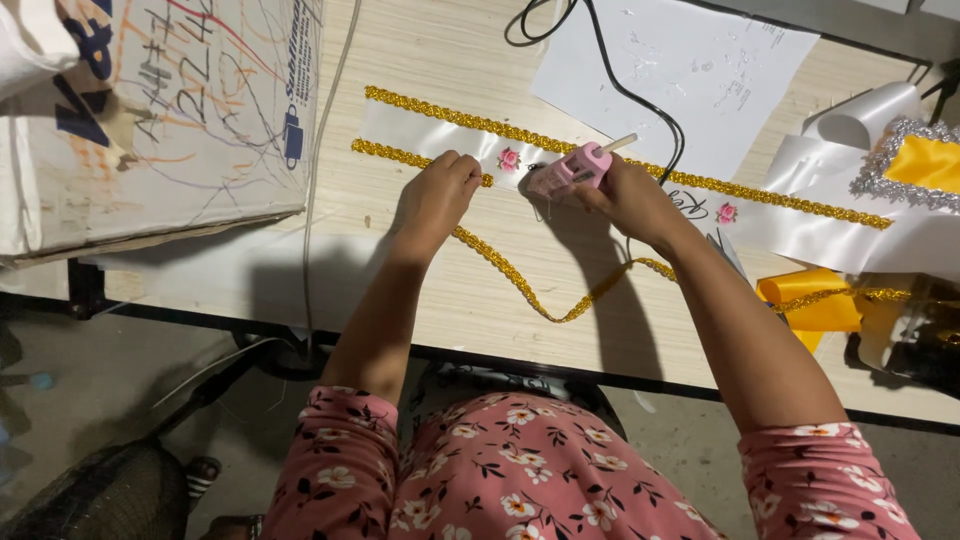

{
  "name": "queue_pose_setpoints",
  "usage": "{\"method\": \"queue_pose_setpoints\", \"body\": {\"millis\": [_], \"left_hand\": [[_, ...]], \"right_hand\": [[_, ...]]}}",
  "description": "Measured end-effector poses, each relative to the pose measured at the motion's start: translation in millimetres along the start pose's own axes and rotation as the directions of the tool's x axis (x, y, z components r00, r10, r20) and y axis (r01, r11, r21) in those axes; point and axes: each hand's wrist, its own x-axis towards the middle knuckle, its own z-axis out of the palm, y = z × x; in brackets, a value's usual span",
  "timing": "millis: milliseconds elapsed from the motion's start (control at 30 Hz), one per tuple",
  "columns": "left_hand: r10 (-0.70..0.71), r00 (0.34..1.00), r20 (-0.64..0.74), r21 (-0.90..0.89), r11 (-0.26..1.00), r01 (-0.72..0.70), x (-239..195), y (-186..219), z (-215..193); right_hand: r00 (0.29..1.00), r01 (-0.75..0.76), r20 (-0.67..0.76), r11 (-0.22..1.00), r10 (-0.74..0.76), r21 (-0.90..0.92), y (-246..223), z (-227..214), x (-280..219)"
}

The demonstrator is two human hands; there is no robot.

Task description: The person uses a hot glue gun to attach a gold glitter trim to the edges of a white satin sash. They apply glue in sections, press the trim into place, and use scissors to cut the trim to the correct length.

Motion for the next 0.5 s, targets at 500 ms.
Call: {"method": "queue_pose_setpoints", "body": {"millis": [500], "left_hand": [[0.005,1.000,0.005,0.001,1.000,-0.005,-5.0,9.2,-11.8]], "right_hand": [[0.999,-0.048,0.000,0.996,0.048,0.073,15.8,-6.9,-13.5]]}}
